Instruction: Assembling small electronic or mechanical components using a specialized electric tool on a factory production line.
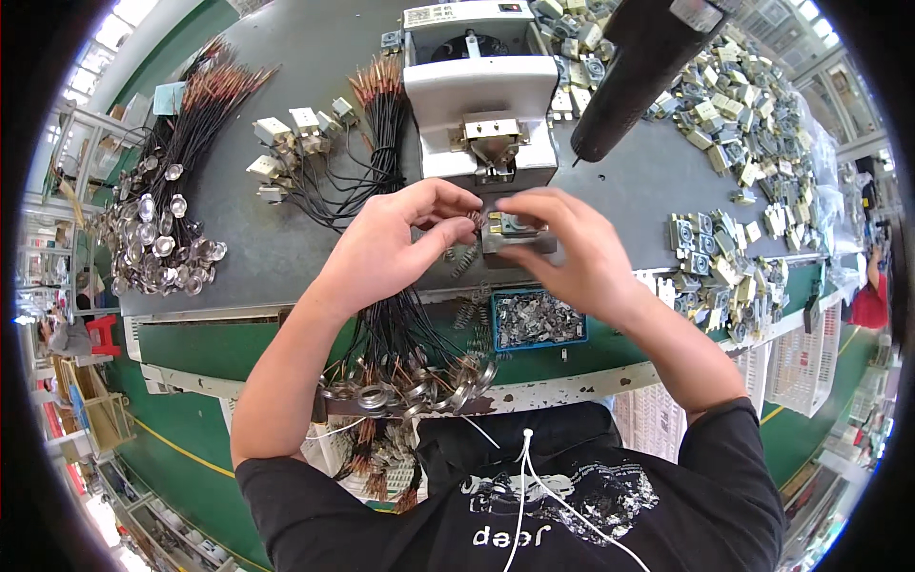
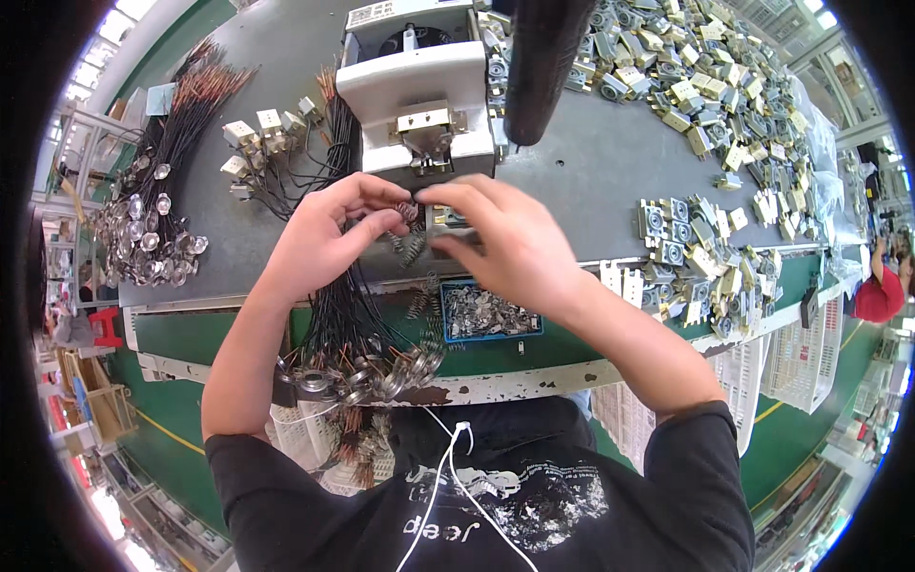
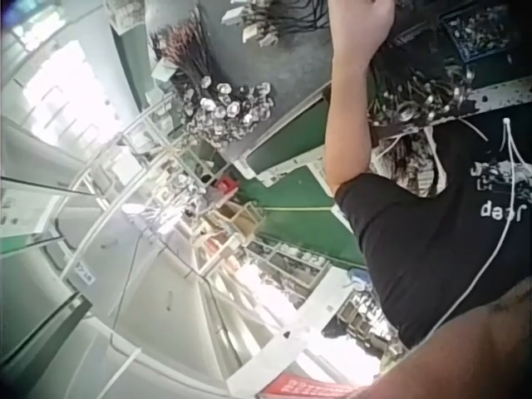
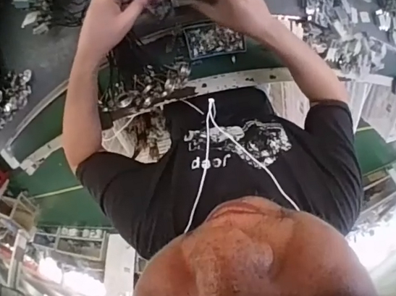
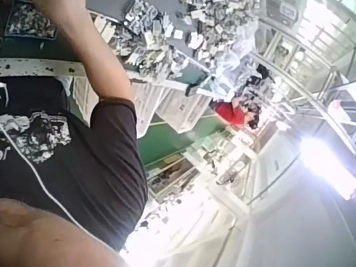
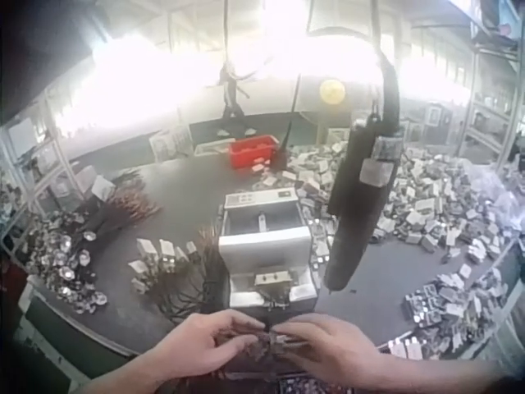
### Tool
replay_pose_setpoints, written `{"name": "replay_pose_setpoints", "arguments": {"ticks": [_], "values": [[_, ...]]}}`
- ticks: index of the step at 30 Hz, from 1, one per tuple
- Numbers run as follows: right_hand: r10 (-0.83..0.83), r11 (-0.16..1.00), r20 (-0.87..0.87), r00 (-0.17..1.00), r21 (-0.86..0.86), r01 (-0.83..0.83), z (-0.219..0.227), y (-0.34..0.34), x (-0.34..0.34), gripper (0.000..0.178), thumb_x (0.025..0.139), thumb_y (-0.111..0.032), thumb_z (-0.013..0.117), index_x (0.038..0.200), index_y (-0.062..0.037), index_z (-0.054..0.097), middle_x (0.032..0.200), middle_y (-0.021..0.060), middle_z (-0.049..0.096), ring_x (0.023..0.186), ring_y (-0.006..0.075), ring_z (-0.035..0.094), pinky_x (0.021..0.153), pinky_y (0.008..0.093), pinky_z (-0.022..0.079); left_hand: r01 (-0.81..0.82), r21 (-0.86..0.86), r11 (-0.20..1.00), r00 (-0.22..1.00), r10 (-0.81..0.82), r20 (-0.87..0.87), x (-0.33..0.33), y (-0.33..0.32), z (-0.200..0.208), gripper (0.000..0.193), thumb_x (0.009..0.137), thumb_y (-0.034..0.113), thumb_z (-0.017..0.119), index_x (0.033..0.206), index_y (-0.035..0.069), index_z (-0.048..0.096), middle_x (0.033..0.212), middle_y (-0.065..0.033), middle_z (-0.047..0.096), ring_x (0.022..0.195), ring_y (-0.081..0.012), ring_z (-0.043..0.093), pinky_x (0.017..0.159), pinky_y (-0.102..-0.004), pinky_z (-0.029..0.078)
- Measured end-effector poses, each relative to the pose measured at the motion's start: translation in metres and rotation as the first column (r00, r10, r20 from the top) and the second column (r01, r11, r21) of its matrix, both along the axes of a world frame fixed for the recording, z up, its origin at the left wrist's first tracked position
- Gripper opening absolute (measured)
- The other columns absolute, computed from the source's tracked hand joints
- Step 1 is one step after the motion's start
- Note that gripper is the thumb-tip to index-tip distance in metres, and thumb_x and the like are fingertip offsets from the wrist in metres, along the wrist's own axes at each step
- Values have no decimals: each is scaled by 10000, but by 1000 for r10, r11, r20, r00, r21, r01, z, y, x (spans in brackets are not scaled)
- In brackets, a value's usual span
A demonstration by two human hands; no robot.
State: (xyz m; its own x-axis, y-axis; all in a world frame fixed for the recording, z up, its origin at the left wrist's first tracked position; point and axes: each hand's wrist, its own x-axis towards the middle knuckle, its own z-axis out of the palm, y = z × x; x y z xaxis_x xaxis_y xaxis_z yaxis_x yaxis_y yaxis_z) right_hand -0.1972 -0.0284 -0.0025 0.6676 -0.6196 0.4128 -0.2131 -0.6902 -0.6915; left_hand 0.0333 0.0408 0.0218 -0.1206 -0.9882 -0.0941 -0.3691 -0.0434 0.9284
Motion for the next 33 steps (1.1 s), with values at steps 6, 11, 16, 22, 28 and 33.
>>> {"name": "replay_pose_setpoints", "arguments": {"ticks": [6,11,16,22,28,33], "values": [[73,997,148,986,-14,-72,-6,-10,15,294,819,83,760,1081,-42,710,999,102,707,871,249,710,753,342,578,-71,47,996,977,79,-198,-2,-3,0,199,1008,66,645,1164,-56,667,1015,-86,751,934,-132,734,831,-279,571],[107,992,148,983,-80,-96,-9,-14,24,339,837,62,775,1151,-36,692,966,94,713,821,232,705,743,315,565,-64,74,995,968,79,-238,2,-2,3,201,1017,63,634,1166,-70,658,1024,-79,740,929,-132,720,841,-274,566],[-35,998,149,988,-46,42,-6,-4,34,231,907,-29,747,1126,-20,674,940,115,718,804,236,706,732,344,559,-84,58,995,966,96,-241,5,-1,2,210,1014,73,635,1178,-57,653,1022,-97,742,907,-145,726,812,-277,565],[-60,996,-136,989,-68,51,-4,3,26,221,938,-129,730,1117,-25,652,931,153,714,830,341,707,722,392,565,-120,-273,955,942,196,274,17,7,9,201,942,77,652,1117,-20,665,921,-140,703,807,-209,711,729,-334,552],[361,884,-329,873,419,-208,-20,40,38,242,970,-231,677,1078,-15,669,889,201,722,834,385,715,761,473,568,291,-33,956,857,-244,454,26,23,22,180,854,56,628,1003,25,724,834,-112,650,700,-229,611,657,-356,505],[483,732,-348,804,664,-152,-22,40,58,252,994,-237,659,1056,7,644,886,174,731,768,360,719,723,433,559,349,150,925,726,-368,581,28,42,22,218,826,121,605,973,47,749,836,-140,667,804,-340,657,755,-442,540]]}}
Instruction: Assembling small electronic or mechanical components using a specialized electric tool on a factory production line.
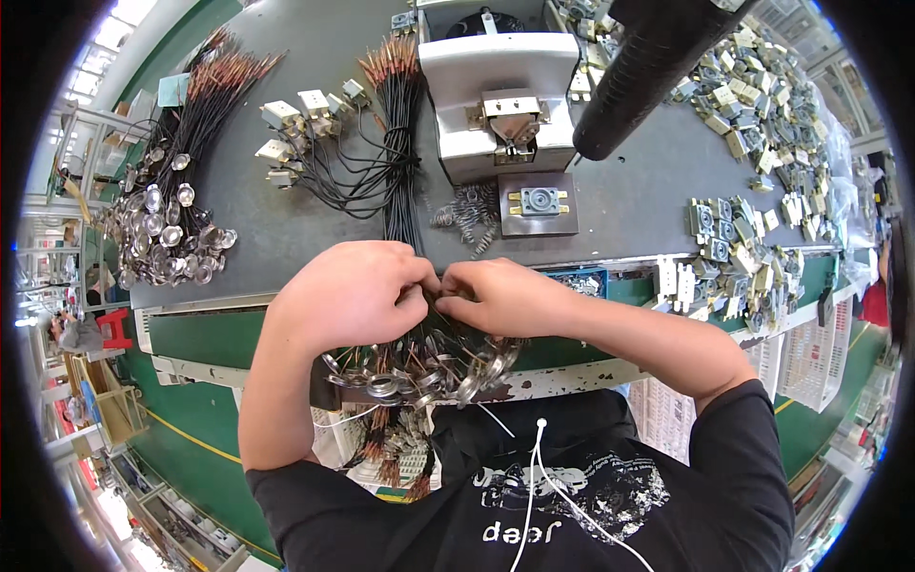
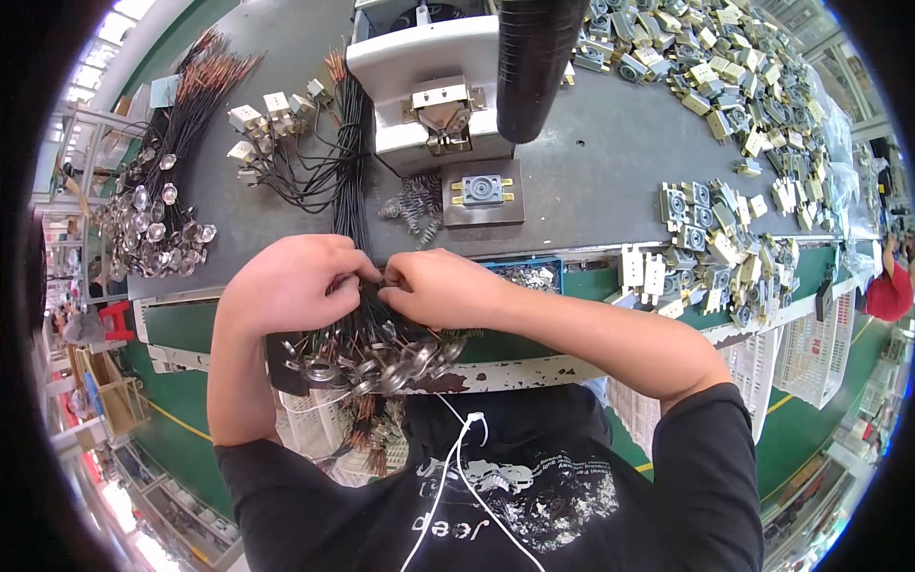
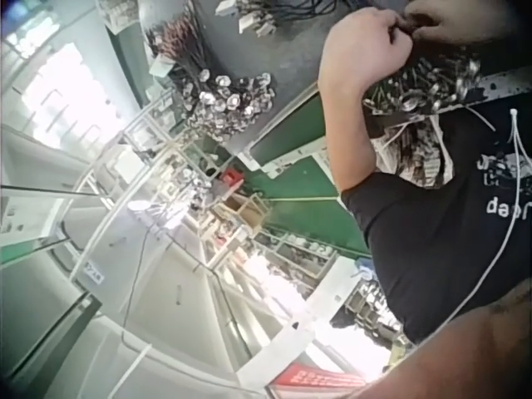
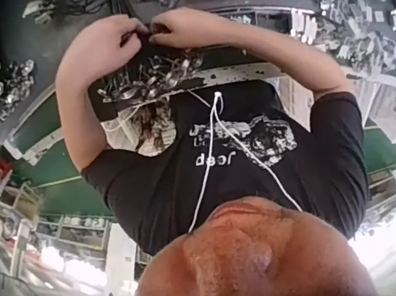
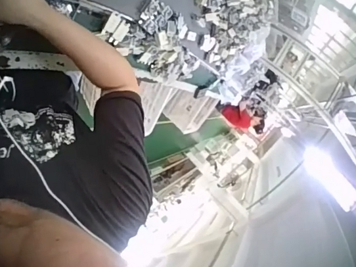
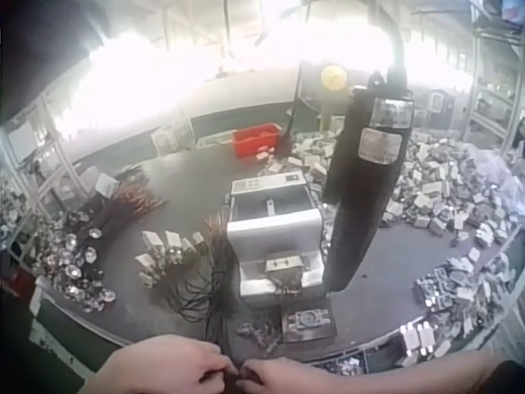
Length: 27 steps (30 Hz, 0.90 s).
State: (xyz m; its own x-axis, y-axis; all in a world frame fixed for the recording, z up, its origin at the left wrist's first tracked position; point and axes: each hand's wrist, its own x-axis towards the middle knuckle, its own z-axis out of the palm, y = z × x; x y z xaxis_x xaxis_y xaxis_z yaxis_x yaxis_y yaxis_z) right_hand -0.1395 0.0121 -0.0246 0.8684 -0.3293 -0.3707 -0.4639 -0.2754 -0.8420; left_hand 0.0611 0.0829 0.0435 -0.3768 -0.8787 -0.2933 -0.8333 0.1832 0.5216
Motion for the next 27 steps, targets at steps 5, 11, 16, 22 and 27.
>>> {"name": "replay_pose_setpoints", "arguments": {"ticks": [5,11,16,22,27], "values": [[-68,982,110,992,185,47,7,-8,-23,263,1051,-256,616,1031,0,560,846,72,695,769,123,677,698,313,549,-22,-29,999,1000,22,-1,-3,5,6,231,817,132,598,966,67,763,834,-142,667,824,-343,669,774,-450,546],[-180,971,61,982,168,168,35,-20,-35,189,1094,-192,529,1195,-33,536,854,44,686,732,86,611,657,256,495,6,90,996,984,-23,179,-15,-1,14,200,816,155,600,910,106,770,815,-124,671,807,-331,684,771,-453,550],[-172,972,32,985,169,164,62,-30,-60,344,1040,-169,605,1367,-77,550,745,63,641,656,182,599,620,376,481,-20,88,996,992,9,129,-12,-4,13,203,848,142,627,1010,68,725,872,-131,694,826,-317,691,766,-436,548],[-137,833,51,989,-535,143,90,-59,-86,336,928,-105,686,1261,-147,704,823,161,698,760,394,685,680,468,536,-179,-451,875,963,61,-263,-22,-33,7,105,930,106,675,1012,39,673,940,-121,669,866,-320,678,756,-412,546],[-1,853,-109,994,-518,-56,63,-45,-98,268,917,-103,699,1184,-82,719,938,174,728,838,396,699,717,460,552,-103,-559,823,978,-19,-207,-49,-64,-21,107,925,110,677,1007,43,678,932,-111,667,879,-314,684,765,-414,552]]}}
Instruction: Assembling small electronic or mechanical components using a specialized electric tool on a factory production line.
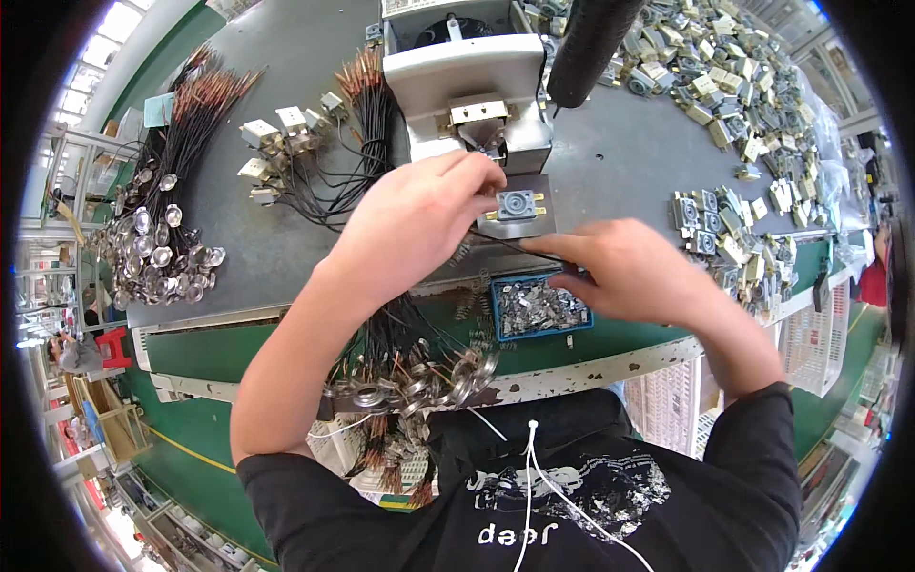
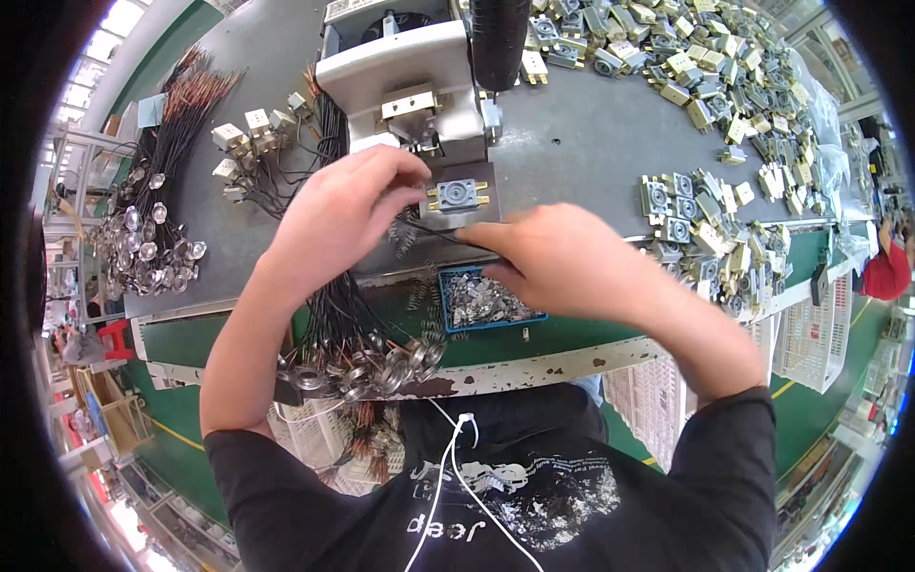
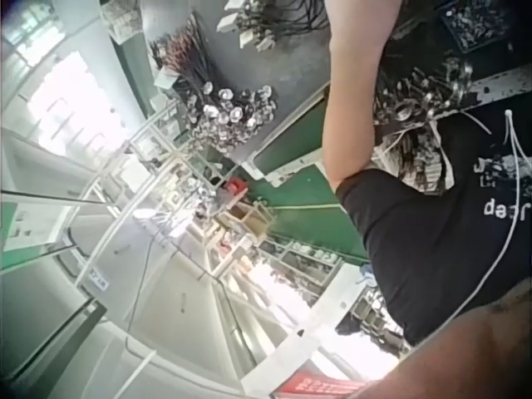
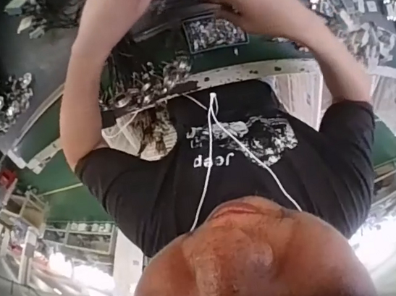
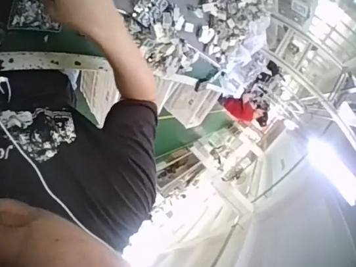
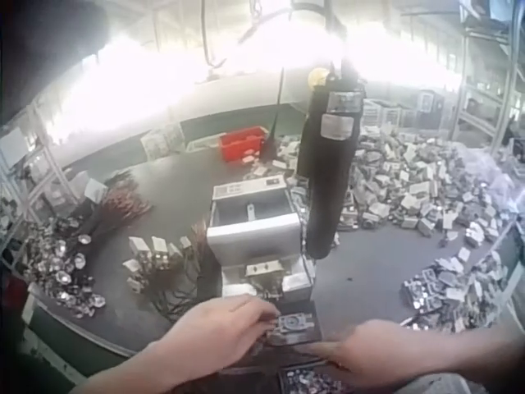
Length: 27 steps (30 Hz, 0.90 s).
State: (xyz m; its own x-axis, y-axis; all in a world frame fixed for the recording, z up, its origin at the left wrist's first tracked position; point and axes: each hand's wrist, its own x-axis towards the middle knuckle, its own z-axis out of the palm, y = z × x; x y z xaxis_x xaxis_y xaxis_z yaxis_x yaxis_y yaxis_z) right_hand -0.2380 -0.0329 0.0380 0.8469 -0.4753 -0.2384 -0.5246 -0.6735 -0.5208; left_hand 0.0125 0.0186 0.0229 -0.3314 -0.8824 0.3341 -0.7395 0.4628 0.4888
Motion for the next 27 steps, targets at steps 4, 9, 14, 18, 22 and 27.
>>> {"name": "replay_pose_setpoints", "arguments": {"ticks": [4,9,14,18,22,27], "values": [[-124,992,262,957,34,120,-41,14,-20,249,908,-113,725,1147,-44,713,950,174,731,829,387,703,721,444,557,42,-12,999,998,-41,57,-14,-13,-19,110,900,122,680,985,53,664,899,-94,663,861,-300,684,760,-409,557],[-225,971,361,905,164,176,-48,22,-23,251,897,-110,752,1140,-55,722,909,159,722,798,344,699,711,404,549,67,-22,998,984,-62,165,-19,-15,-29,92,896,126,667,951,59,636,856,-81,638,833,-285,678,747,-411,553],[-222,973,362,905,143,181,-47,20,-28,265,894,-106,756,1152,-60,720,898,146,717,794,329,697,709,392,546,38,12,999,984,-39,173,-24,-16,-24,107,907,150,702,954,63,660,941,-75,664,845,-296,670,752,-406,542],[-241,966,391,889,183,181,-37,19,-31,252,898,-52,753,1145,-47,702,908,117,730,767,256,699,699,368,542,26,17,1000,987,-28,159,-26,-14,-10,171,891,173,736,1004,61,675,999,-83,661,870,-294,666,764,-404,543],[-356,888,417,837,431,163,-12,17,-36,264,917,-6,734,1161,-34,639,907,69,711,789,167,678,723,325,536,231,79,970,970,-223,-97,-18,7,5,248,897,153,722,1119,48,688,1017,-90,685,961,-308,668,845,-394,554],[-421,747,400,814,662,61,-32,-8,-26,316,936,18,715,1186,-29,528,1007,49,634,914,103,623,777,267,521,214,200,956,974,-225,30,1,10,21,201,884,136,723,1077,84,714,870,-96,684,839,-298,680,747,-416,563]]}}
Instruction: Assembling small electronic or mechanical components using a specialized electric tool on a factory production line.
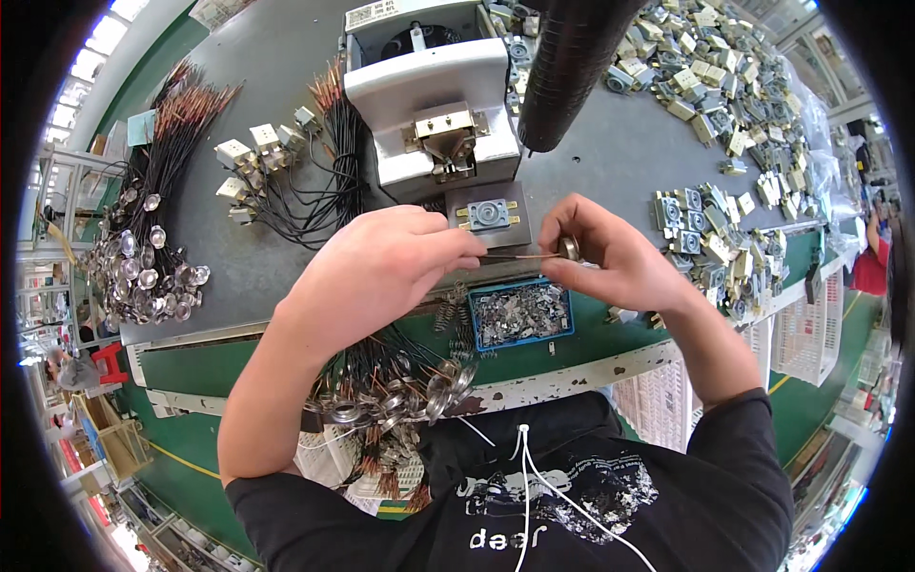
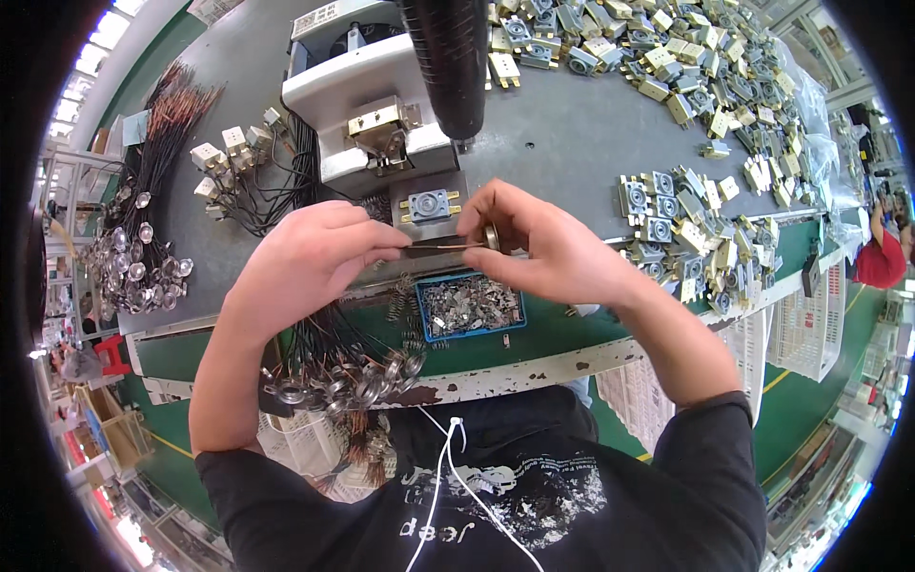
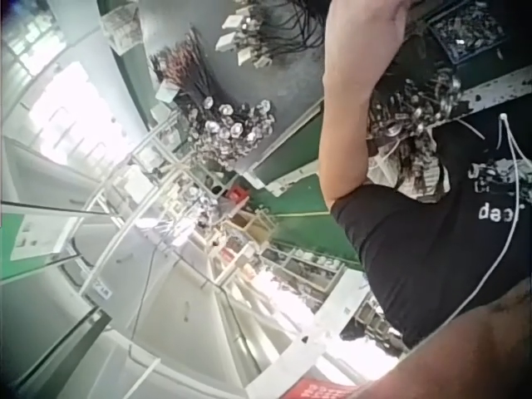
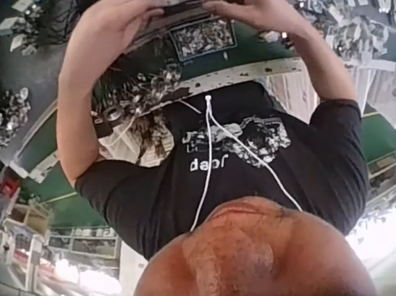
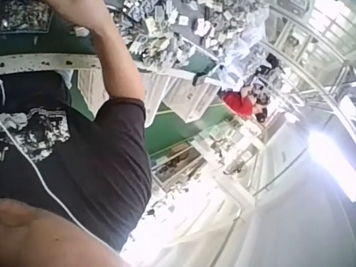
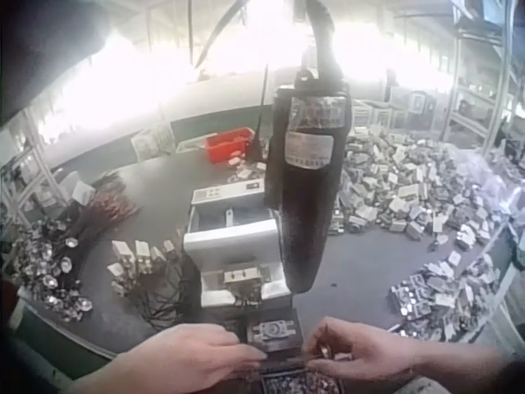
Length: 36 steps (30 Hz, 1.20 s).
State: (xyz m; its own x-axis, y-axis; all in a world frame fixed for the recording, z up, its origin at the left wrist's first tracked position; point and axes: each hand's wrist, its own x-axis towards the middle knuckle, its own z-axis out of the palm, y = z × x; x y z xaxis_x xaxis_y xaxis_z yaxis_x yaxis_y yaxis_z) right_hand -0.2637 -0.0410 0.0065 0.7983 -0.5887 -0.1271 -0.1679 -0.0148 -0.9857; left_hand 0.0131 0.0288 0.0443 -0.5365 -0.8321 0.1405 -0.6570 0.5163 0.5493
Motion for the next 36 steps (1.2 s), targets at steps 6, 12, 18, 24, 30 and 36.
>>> {"name": "replay_pose_setpoints", "arguments": {"ticks": [6,12,18,24,30,36], "values": [[-309,875,-9,951,-395,280,-10,15,21,318,996,-11,669,1309,33,629,1224,120,687,1122,159,669,987,320,538,-198,-153,968,977,208,51,-8,12,-2,145,868,102,744,1005,66,714,800,-95,674,753,-289,668,677,-394,536],[-545,838,518,659,357,413,-2,47,61,259,1093,-145,541,1248,45,621,1107,125,721,1014,171,674,934,311,537,-184,128,974,933,214,-290,-12,5,-46,124,920,124,706,1014,47,680,855,-127,718,782,-313,699,703,-385,558],[-162,987,-47,986,9,162,14,2,40,239,1063,-145,576,1223,14,654,1007,73,707,924,118,631,862,293,520,-82,-340,937,963,163,215,4,11,-26,150,811,109,664,956,105,623,793,-21,586,795,-223,640,694,-390,533],[-79,996,6,997,46,79,17,12,33,357,980,-34,690,1331,9,646,1113,63,714,966,109,654,905,294,541,-144,-300,943,982,174,76,-1,17,-29,118,855,150,682,945,101,626,812,-23,610,816,-211,645,708,-367,533],[-190,942,-53,980,-292,166,13,24,33,398,954,-22,717,1346,-12,651,1118,66,729,964,109,656,894,287,533,-151,-298,942,975,192,114,-10,13,-28,233,814,237,792,882,103,613,775,-39,571,770,-233,626,689,-368,518],[113,978,-199,974,-151,-144,14,-2,36,363,951,-39,705,1310,-7,660,1041,115,752,933,128,670,864,317,539,-27,-362,932,976,103,194,-11,12,-33,265,801,265,799,861,99,600,756,-30,559,760,-217,617,670,-355,512]]}}
